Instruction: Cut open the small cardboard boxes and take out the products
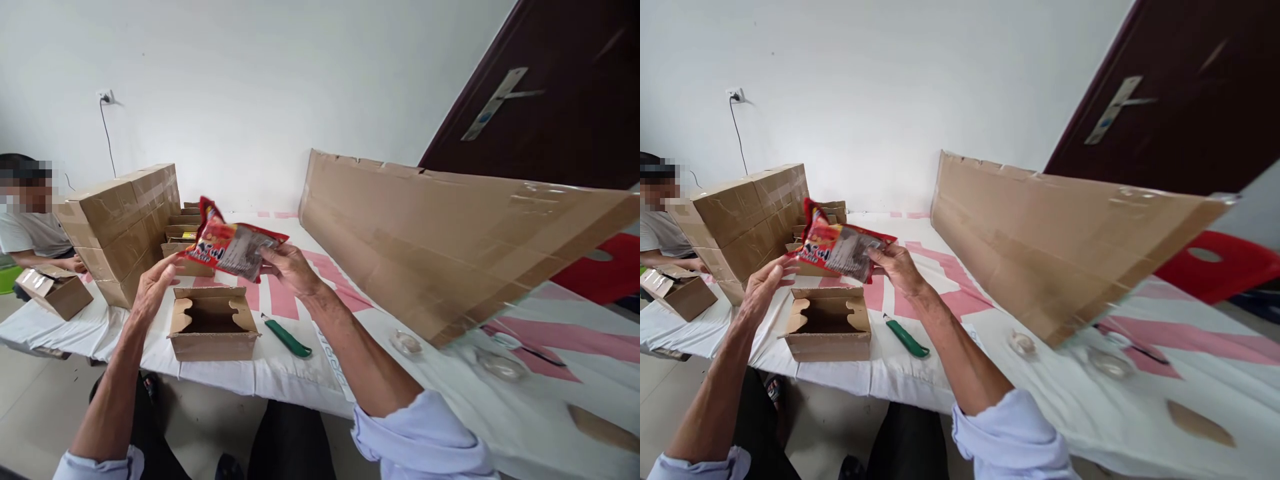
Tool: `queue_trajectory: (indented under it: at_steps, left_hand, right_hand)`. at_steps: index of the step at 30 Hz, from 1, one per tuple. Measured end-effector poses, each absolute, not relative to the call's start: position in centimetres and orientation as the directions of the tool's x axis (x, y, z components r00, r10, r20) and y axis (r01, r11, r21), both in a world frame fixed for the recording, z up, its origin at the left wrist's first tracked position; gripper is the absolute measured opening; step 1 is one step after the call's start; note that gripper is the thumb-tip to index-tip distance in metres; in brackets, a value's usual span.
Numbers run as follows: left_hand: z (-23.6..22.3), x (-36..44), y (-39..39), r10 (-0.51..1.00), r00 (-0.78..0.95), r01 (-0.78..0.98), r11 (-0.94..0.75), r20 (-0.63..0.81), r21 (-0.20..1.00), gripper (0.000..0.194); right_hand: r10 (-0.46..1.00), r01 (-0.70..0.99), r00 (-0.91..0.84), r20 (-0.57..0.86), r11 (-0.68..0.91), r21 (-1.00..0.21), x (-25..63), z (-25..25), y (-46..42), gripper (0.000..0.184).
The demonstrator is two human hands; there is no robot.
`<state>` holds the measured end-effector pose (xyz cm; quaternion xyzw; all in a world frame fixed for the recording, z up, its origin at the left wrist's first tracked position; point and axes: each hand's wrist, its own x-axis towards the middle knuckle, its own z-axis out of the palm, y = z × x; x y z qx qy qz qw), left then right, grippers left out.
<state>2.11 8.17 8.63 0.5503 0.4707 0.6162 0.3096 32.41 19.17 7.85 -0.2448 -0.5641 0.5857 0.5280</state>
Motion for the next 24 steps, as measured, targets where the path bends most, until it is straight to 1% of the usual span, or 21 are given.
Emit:
queue_trajectory:
  at_steps: [3, 5, 6, 9, 14, 20, 22, 24]
  left_hand:
    - [6.6, 0.3, 7.7, 0.923, -0.215, 0.283, -0.252, 0.318, 0.925, 0.067]
    - [5.4, -0.7, 7.8, 0.93, -0.246, 0.291, -0.196, 0.271, 0.936, 0.064]
    - [4.9, -1.2, 8.1, 0.929, -0.262, 0.277, -0.187, 0.261, 0.943, 0.063]
    - [3.7, -2.3, 9.5, 0.929, -0.297, 0.219, -0.16, 0.222, 0.963, 0.063]
    - [1.9, -3.4, 12.3, 0.946, -0.312, 0.153, -0.041, 0.088, 0.987, 0.072]
    - [-0.2, -4.4, 13.9, 0.967, -0.255, 0.072, 0.015, 0.003, 0.997, 0.086]
    - [-1.1, -4.7, 14.4, 0.975, -0.219, 0.046, 0.044, -0.033, 0.998, 0.086]
    - [-2.1, -4.8, 14.9, 0.981, -0.185, 0.032, 0.072, -0.065, 0.997, 0.08]
  right_hand:
    - [0.934, -0.346, -0.145, 0.327, 0.262, -0.901, 33.9, 6.2, 20.8, 0.058]
    - [0.943, -0.284, -0.08, 0.322, 0.289, -0.914, 34.4, 4.7, 22.2, 0.058]
    - [0.948, -0.241, -0.075, 0.31, 0.284, -0.928, 34.5, 3.8, 22.9, 0.059]
    - [0.96, -0.138, -0.127, 0.25, 0.232, -0.963, 33.3, 1.2, 24.4, 0.06]
    - [0.944, -0.075, -0.276, 0.18, 0.165, -0.983, 28.7, -1.4, 25.7, 0.055]
    - [0.89, -0.047, -0.441, 0.118, 0.109, -0.993, 23.6, -0.6, 27.0, 0.046]
    - [0.879, -0.044, -0.465, 0.106, 0.096, -0.994, 23.4, -0.3, 27.0, 0.046]
    - [0.861, -0.016, -0.502, 0.079, 0.081, -0.997, 24.4, -0.2, 26.6, 0.048]
